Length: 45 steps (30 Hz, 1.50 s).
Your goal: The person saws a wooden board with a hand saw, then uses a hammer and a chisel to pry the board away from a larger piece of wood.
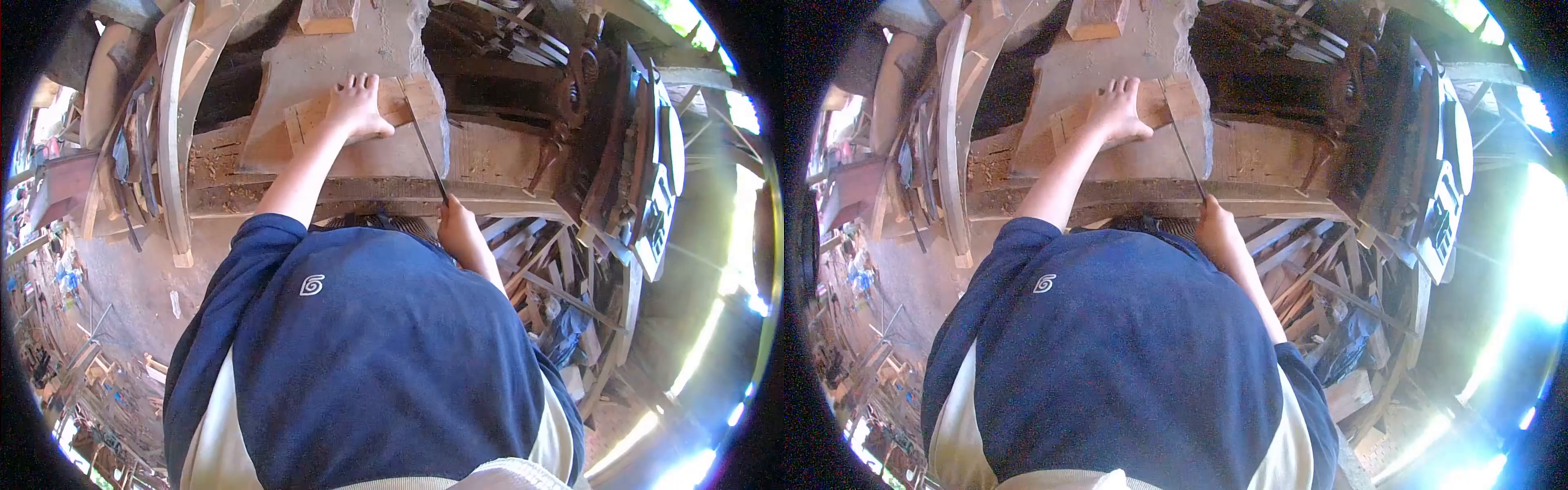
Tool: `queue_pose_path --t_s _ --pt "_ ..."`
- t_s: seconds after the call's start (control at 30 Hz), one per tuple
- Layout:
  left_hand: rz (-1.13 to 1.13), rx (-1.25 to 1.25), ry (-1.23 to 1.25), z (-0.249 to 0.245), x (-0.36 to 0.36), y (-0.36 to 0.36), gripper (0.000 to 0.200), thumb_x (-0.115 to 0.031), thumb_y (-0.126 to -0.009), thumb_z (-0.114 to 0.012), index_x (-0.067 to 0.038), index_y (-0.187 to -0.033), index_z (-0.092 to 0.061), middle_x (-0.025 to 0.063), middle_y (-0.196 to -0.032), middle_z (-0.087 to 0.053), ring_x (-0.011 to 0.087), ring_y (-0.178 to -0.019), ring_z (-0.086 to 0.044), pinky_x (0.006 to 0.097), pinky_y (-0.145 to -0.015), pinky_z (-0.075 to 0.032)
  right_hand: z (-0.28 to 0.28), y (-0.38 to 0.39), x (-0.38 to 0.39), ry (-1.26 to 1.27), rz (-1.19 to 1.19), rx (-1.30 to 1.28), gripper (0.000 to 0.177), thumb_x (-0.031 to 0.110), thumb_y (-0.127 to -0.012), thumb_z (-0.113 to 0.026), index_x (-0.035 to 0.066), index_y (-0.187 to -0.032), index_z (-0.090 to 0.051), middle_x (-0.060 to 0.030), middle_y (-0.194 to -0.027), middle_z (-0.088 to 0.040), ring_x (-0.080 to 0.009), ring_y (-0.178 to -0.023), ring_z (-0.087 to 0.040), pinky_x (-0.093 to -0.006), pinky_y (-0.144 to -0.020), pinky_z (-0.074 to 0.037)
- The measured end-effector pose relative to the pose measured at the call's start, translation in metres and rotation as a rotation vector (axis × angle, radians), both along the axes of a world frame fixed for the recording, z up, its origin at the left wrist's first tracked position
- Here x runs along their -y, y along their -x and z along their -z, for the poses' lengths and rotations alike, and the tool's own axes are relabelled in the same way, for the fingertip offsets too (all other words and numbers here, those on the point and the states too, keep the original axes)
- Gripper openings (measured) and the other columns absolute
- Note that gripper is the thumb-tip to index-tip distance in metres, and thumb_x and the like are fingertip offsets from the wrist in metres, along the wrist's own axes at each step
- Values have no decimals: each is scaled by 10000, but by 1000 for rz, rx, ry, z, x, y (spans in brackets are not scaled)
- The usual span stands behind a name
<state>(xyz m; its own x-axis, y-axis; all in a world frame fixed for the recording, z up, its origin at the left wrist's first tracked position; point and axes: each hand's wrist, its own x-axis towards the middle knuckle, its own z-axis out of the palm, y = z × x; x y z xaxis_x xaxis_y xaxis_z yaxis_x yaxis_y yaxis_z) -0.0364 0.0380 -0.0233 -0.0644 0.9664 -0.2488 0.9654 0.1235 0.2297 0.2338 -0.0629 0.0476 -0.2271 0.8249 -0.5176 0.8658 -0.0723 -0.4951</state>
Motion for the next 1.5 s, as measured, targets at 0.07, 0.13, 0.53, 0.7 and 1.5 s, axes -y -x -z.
queue_pose_path --t_s 0.07,0.13,0.53,0.7,1.5 --pt "7 2 -2 -2 1 1 1093 -551 -545 -783 -43 -1396 -320 185 -1434 -392 337 -1360 -357 592 -1058 -330 16 13 -19 -21 -32 -24 213 106 -897 -470 -41 -1013 -572 -345 -966 -614 -495 -987 -585 -540 -828 -476" --pt "13 4 -10 -6 2 -1 1081 -551 -549 -786 -46 -1386 -326 184 -1427 -399 338 -1352 -368 596 -1054 -332 30 39 -52 -53 -79 -47 226 136 -925 -466 -42 -1004 -580 -344 -965 -612 -497 -987 -579 -540 -825 -471" --pt "-30 65 -13 -13 2 -4 1029 -417 -502 -775 -39 -1356 -345 187 -1371 -439 355 -1308 -405 529 -1066 -336 4 8 -10 6 19 -92 203 87 -898 -486 -34 -1042 -561 -330 -978 -621 -494 -1000 -580 -538 -828 -465" --pt "-13 25 -10 -8 1 -5 1063 -442 -509 -787 -48 -1384 -327 191 -1406 -417 357 -1311 -403 524 -1078 -321 28 56 -68 -79 -63 -118 227 112 -891 -488 -42 -1031 -580 -336 -990 -620 -490 -1003 -586 -526 -851 -471" --pt "-128 38 -58 -9 13 -18 1087 -467 -566 -735 -53 -1457 -271 191 -1467 -360 335 -1368 -340 526 -1139 -192 23 14 -28 -25 -94 -94 224 73 -870 -484 -61 -1032 -562 -348 -936 -618 -493 -983 -591 -533 -844 -476"
